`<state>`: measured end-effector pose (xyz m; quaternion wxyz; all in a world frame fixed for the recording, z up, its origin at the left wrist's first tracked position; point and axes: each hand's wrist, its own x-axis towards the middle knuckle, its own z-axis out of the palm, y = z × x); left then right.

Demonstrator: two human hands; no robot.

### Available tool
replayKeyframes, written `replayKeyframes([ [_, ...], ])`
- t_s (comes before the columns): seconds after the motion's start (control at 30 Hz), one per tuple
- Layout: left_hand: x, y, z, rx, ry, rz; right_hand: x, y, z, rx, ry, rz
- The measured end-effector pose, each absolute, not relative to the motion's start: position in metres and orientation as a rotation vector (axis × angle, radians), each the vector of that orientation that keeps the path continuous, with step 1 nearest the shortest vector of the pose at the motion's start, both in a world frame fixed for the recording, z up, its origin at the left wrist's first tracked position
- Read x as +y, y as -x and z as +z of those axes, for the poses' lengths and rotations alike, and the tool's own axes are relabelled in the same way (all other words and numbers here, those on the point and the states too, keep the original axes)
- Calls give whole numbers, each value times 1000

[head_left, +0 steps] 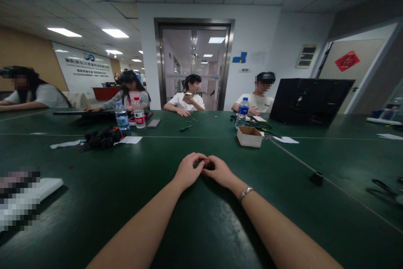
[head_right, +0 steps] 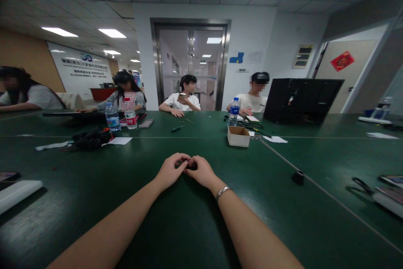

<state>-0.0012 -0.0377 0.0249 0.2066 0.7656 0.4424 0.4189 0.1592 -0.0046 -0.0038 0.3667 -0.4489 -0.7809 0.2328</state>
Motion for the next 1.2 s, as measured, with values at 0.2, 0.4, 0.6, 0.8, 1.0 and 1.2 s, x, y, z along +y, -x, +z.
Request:
replayKeyframes([
  [0.2,-35,4,25,1194,-2064,1144,-8,-159,0,-2024,1165,586],
  [0.4,-28,7,24,1125,-1988,1094,-11,-159,3,-2012,1195,596],
  [0.6,-24,10,22,1073,-1963,1077,-12,-159,5,-2004,1201,606],
  [0.8,-18,16,14,969,-1947,1057,-14,-159,8,-2002,1209,606],
  [1.0,-14,16,10,969,-1972,1069,-12,-159,5,-2002,1204,616],
  [1.2,-20,16,17,1062,-2067,1072,-14,-158,9,-2009,1217,604],
])
